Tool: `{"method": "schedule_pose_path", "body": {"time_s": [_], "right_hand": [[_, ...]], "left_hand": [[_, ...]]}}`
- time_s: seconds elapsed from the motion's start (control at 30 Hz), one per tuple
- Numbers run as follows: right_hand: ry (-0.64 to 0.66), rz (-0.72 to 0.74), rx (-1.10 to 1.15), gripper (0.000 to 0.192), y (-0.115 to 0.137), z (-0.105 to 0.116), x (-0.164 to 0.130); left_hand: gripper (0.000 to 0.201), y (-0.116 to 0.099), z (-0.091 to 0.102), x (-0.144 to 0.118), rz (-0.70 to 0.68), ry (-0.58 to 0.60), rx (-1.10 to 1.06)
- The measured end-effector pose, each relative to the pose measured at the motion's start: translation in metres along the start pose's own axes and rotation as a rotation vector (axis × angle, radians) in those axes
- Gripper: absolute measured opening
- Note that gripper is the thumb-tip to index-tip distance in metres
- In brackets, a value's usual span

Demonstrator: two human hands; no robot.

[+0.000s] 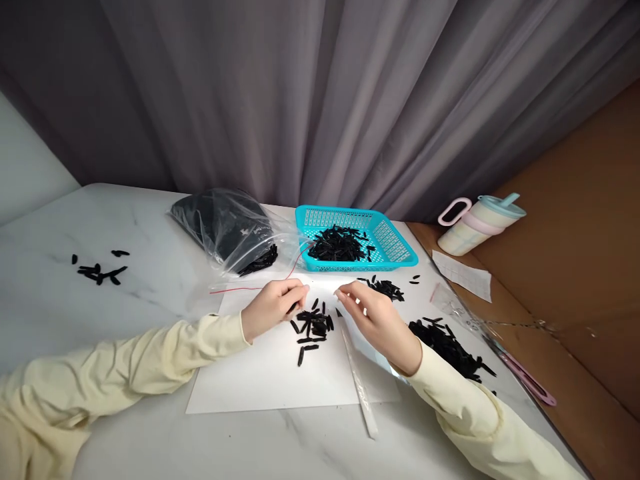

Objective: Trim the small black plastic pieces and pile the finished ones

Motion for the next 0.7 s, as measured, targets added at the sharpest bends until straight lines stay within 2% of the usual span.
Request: {"method": "schedule_pose_path", "body": {"time_s": [0.07, 0.13, 0.2, 0.3, 0.4, 0.57, 0.7], "right_hand": [[-0.003, -0.037, -0.079, 0.021, -0.007, -0.004, -0.009], [0.016, -0.054, -0.144, 0.021, -0.009, -0.010, -0.021], [0.075, -0.048, -0.247, 0.025, -0.008, -0.018, -0.032], [0.149, -0.023, -0.366, 0.032, -0.005, -0.028, -0.045], [0.175, -0.004, -0.333, 0.035, -0.008, -0.033, -0.048], [0.191, 0.004, -0.242, 0.038, -0.019, -0.034, -0.044], [0.199, 0.001, -0.194, 0.037, -0.021, -0.031, -0.043]], "left_hand": [[0.030, 0.001, 0.003, 0.002, -0.105, -0.076, 0.095], [0.027, 0.002, 0.001, 0.002, -0.206, -0.086, 0.179], [0.021, 0.002, -0.004, 0.000, -0.308, -0.024, 0.278], [0.022, -0.002, -0.015, -0.007, -0.537, 0.102, 0.583], [0.025, -0.005, -0.020, -0.016, -0.737, 0.142, 0.799], [0.026, -0.006, -0.015, -0.023, -0.869, 0.086, 0.811], [0.031, -0.010, -0.011, -0.022, -0.909, 0.015, 0.865]]}}
Point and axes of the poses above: each hand's wrist, its own x-axis towards the middle knuckle, its own z-axis out of the back of the hand, y = z × x, the point moved 4 cm from there along x, towards the middle knuckle, and after that the axes turned 4 degrees about -z, right-handed, at the moved point
